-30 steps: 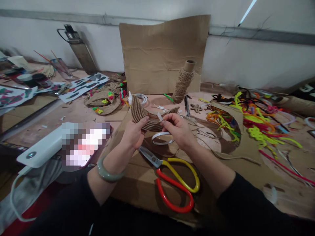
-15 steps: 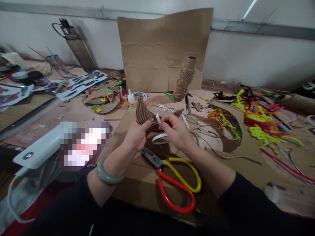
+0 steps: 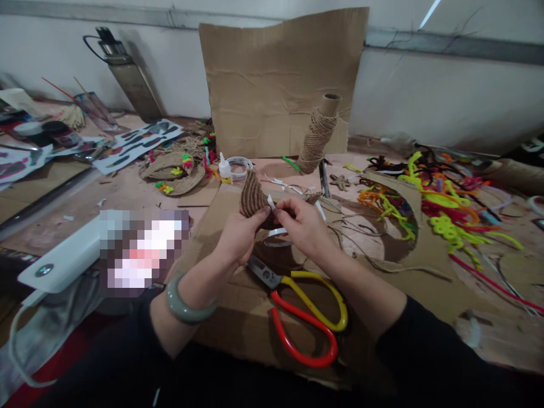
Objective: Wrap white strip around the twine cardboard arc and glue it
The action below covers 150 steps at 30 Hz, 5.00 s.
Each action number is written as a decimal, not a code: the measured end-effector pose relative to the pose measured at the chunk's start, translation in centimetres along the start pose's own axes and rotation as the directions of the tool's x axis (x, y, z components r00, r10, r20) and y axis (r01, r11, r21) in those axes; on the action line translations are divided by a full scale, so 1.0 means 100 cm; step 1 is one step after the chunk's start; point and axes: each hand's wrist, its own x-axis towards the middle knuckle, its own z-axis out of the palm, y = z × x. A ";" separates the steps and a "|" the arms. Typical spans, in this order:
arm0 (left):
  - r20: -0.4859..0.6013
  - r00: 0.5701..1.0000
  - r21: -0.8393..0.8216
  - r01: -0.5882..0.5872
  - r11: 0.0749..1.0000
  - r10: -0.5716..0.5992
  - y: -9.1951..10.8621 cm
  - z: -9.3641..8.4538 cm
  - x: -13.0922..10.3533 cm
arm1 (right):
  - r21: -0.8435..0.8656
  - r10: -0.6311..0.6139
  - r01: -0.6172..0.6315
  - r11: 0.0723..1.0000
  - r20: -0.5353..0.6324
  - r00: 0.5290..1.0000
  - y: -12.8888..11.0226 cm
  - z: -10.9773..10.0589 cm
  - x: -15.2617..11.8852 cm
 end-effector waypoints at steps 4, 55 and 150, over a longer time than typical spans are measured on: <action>-0.021 1.000 0.031 -0.023 0.999 0.024 -0.001 0.000 0.000 | -0.002 0.003 -0.003 1.000 -0.005 1.000 0.000 0.000 0.000; -0.169 0.971 0.052 -0.162 0.985 0.169 0.002 -0.008 0.012 | -0.429 0.010 0.046 0.902 0.127 0.992 -0.023 -0.018 -0.012; -0.049 0.983 0.008 -0.177 0.984 0.177 -0.006 -0.001 -0.001 | -0.795 -0.167 0.131 0.593 0.038 0.985 -0.023 -0.023 -0.011</action>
